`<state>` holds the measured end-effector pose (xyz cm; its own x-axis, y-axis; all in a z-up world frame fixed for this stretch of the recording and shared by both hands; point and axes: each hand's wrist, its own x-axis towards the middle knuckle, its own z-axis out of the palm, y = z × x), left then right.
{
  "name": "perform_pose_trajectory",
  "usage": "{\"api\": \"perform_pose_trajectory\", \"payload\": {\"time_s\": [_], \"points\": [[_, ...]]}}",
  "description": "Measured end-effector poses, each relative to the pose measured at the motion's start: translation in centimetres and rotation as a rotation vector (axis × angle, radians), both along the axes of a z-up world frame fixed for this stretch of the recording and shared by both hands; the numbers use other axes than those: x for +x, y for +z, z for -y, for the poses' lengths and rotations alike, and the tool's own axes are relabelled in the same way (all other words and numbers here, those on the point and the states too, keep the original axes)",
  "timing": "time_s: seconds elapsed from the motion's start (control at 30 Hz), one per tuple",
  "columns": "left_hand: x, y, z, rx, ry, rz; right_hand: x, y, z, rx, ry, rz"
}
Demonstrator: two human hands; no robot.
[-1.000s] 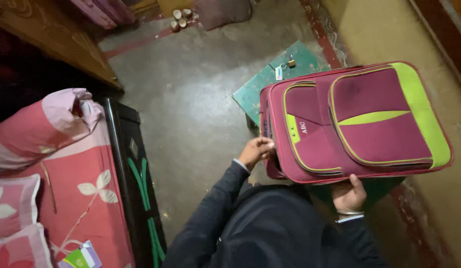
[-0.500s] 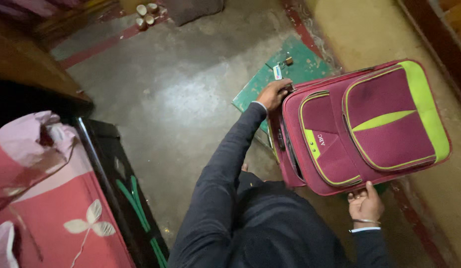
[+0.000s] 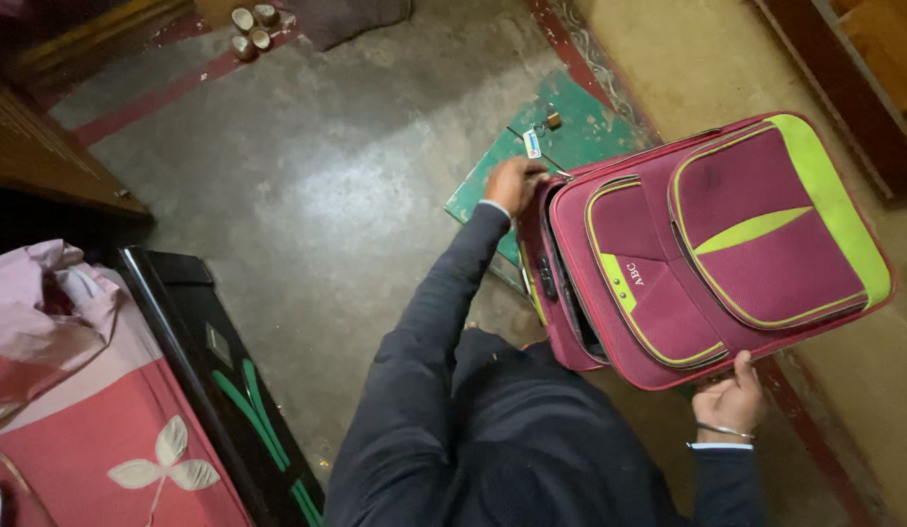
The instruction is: The person repeatedly zips and unzips the compartments of a maroon and lime-green backpack placed on a green table. They rotate the bag to access different zippers and use both hands to operate the zipper pulls.
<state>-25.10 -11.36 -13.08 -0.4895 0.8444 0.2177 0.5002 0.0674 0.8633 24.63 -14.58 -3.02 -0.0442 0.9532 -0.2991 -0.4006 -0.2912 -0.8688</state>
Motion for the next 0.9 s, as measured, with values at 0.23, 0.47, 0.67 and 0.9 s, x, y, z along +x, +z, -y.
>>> {"api": "perform_pose_trajectory", "payload": {"time_s": [0.23,0.47,0.67,0.9], "points": [[1.6,0.9,1.2,0.136,0.079,-0.091,0.0,2.5,-0.8,0.211,0.086,0.074],[3.4,2.6,-0.1,0.165,-0.001,-0.153,-0.9,6.6,-2.0,0.146,0.161,-0.035],[5.2,2.3,3.8,0.185,-0.009,-0.216,0.3,3.8,-1.9,0.102,0.032,-0.022],[6.4,5.0,5.5,0.127,0.053,-0.282,1.9,-0.5,-2.3,-0.054,-0.003,-0.055]]}}
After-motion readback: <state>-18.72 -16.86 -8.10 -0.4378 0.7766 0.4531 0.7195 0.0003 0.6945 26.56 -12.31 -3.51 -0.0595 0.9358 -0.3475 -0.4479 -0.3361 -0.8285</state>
